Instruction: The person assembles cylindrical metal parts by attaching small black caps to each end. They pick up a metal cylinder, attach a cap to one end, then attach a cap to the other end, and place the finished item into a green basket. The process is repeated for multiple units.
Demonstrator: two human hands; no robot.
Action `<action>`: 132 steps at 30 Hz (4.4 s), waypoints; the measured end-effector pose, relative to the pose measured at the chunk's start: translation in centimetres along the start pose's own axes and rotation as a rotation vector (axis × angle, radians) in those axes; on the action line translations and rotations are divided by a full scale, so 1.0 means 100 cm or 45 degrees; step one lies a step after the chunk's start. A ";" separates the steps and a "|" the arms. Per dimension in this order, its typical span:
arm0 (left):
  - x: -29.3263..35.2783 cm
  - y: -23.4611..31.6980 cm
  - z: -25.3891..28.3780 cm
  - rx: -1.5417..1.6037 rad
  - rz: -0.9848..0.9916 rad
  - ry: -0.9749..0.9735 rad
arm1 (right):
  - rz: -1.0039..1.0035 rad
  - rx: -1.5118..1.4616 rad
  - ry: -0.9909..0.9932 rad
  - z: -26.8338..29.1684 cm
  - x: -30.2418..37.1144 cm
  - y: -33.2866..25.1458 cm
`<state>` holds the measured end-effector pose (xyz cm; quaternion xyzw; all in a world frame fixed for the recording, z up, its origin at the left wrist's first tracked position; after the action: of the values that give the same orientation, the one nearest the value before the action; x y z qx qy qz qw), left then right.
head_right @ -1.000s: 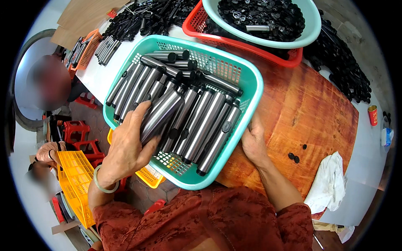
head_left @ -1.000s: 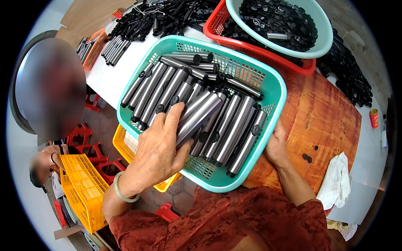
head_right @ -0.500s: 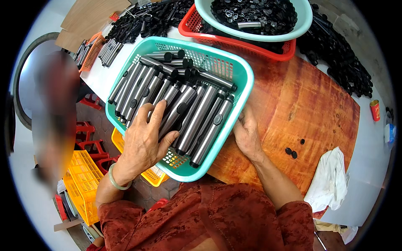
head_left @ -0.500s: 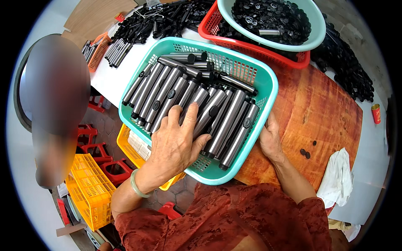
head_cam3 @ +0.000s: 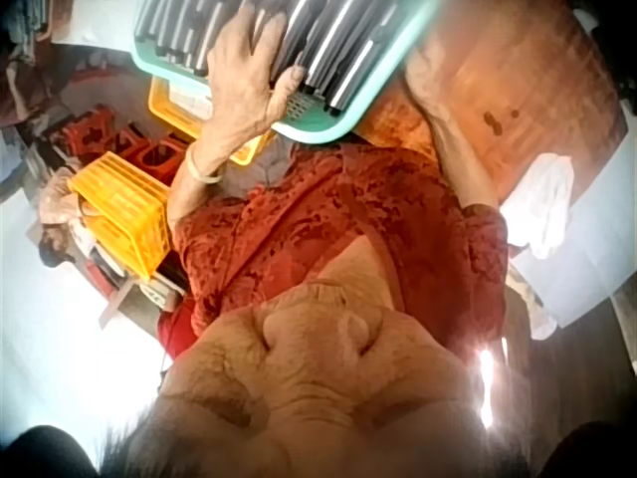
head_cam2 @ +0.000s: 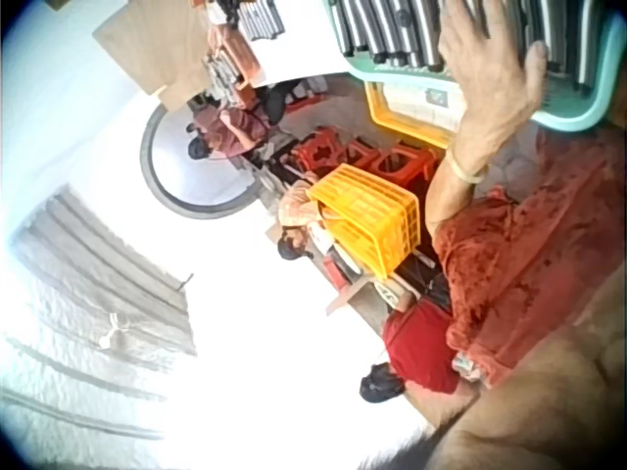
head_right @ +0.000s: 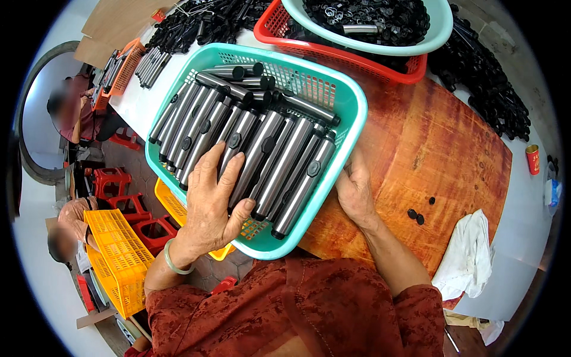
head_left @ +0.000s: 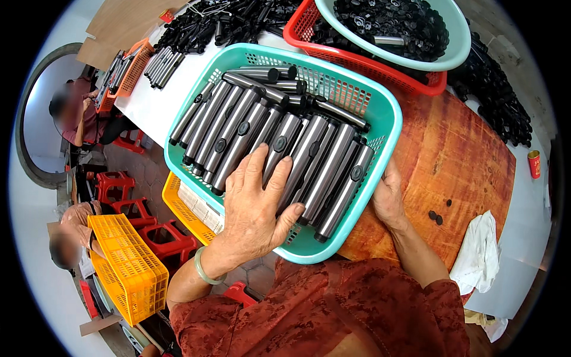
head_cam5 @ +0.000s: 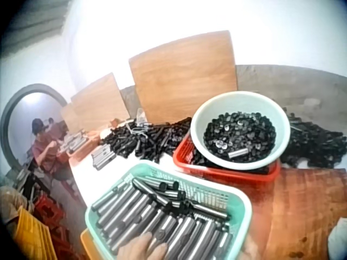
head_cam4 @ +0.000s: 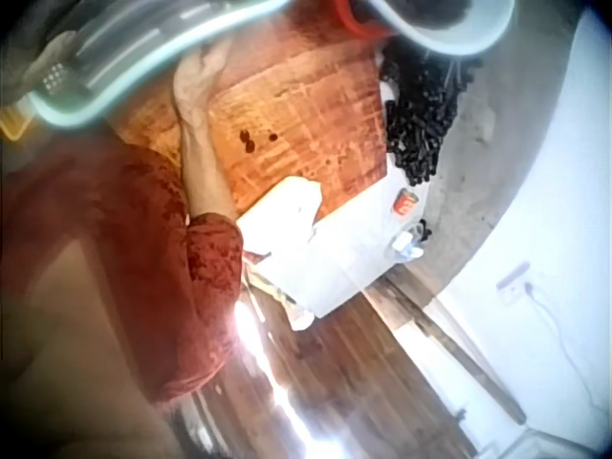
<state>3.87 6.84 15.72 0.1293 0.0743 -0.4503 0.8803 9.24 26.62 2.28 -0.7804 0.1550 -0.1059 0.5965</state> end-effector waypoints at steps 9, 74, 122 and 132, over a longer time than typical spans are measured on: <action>-0.006 0.001 -0.002 -0.009 0.016 -0.043 | -0.002 0.054 0.017 0.001 -0.001 0.000; 0.024 -0.150 0.041 0.036 0.280 -0.131 | 0.032 0.131 0.010 0.007 0.001 0.010; 0.014 -0.045 0.011 0.034 -0.221 -0.119 | 0.023 0.064 0.045 0.004 0.002 0.006; 0.008 -0.026 0.013 -0.018 -0.316 0.074 | 0.034 0.059 0.037 0.003 0.002 0.006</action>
<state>2.25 4.43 16.31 0.1258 0.1183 -0.5513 0.8162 9.46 26.71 1.62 -0.7625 0.1715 -0.1129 0.6136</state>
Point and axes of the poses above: each hand's wrist, its own x-axis away from the middle knuckle, its own z-axis out of the back of the hand, y = z × x, the point moved 7 cm from there along -x, towards the middle knuckle, and after that the axes turned 2 degrees about -x, right-handed, at the moved point
